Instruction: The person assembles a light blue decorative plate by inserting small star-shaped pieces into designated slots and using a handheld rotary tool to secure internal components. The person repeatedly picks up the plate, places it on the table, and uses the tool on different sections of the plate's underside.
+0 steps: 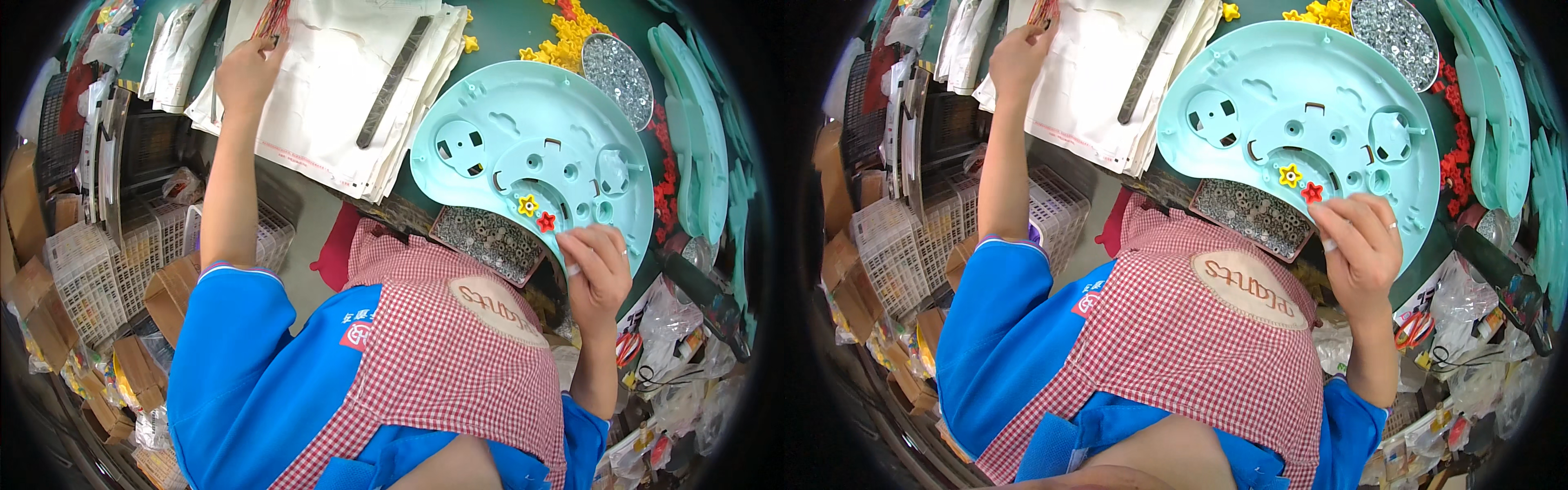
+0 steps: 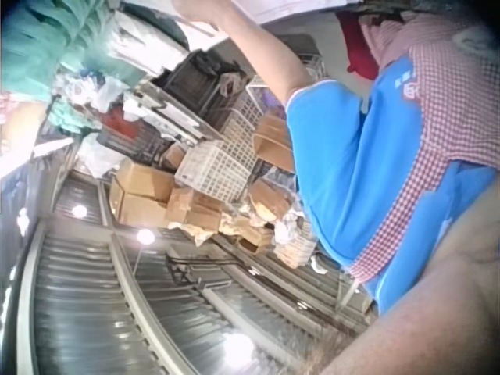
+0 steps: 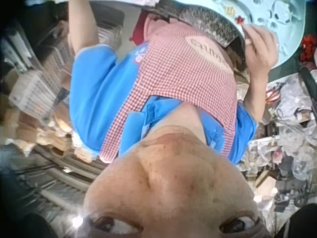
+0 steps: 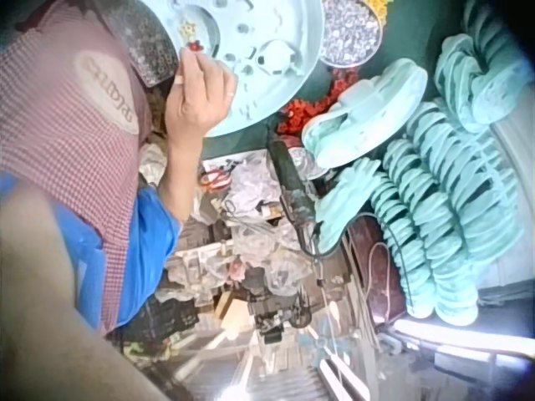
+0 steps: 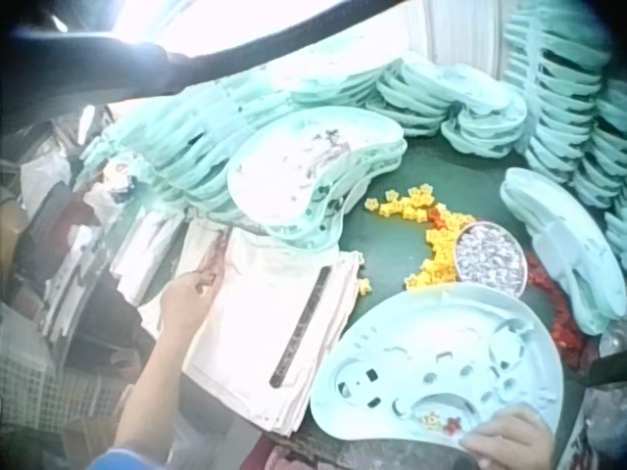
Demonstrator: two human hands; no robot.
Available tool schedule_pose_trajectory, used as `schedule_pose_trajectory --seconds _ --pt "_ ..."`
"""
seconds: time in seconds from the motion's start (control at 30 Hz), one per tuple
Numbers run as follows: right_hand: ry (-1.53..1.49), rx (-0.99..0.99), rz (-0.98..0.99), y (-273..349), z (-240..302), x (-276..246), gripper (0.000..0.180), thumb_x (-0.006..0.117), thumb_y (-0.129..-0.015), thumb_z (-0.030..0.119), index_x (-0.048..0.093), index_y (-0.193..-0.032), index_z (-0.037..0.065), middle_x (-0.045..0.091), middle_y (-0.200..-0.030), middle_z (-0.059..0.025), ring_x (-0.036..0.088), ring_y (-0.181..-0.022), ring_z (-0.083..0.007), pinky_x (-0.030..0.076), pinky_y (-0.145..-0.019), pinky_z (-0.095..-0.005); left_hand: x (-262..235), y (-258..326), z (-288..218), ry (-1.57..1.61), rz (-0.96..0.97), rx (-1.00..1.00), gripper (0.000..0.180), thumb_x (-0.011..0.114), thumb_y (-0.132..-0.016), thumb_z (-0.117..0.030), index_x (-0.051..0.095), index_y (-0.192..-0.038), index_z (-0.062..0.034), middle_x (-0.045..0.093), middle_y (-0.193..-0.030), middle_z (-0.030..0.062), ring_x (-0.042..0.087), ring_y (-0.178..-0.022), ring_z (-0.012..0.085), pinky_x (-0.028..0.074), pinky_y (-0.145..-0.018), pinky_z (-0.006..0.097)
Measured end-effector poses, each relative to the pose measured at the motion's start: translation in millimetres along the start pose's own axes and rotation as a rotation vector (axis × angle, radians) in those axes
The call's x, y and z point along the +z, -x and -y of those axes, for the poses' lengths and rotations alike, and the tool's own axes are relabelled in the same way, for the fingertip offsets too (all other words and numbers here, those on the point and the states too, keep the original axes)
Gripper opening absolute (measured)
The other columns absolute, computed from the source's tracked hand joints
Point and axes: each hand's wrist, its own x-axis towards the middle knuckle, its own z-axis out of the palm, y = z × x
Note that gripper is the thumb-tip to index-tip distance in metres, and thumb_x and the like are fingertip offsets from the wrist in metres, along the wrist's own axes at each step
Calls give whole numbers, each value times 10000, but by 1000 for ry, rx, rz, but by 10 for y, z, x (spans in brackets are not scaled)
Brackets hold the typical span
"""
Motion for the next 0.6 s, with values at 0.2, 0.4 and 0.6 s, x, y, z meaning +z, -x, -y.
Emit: schedule_pose_trajectory --seconds 0.2,0.4,0.6 --pt "-30 148 140 -59 -287 -28 156 729 -719 7 692 -868 35 667 -818 -68 630 -796 -243 482 -750 -340 -156 -191 239 65 -55 78 291 609 -881 -385 729 -1059 -189 721 -975 127 686 -921 333 521 -806 424" --pt "115 114 300 -45 -520 74 112 760 -721 120 678 -791 91 583 -1049 -11 492 -1142 -243 303 -1023 -423 -1484 -344 496 705 -353 2 261 685 -893 -150 712 -1098 8 723 -1008 83 670 -898 149 500 -767 254" --pt "143 144 313 -44 -499 161 91 747 -736 123 682 -792 93 556 -1097 -9 460 -1181 -251 288 -1036 -432 -1476 -216 164 733 -72 94 208 611 -936 -40 702 -1106 40 713 -1067 123 671 -903 140 516 -807 237"
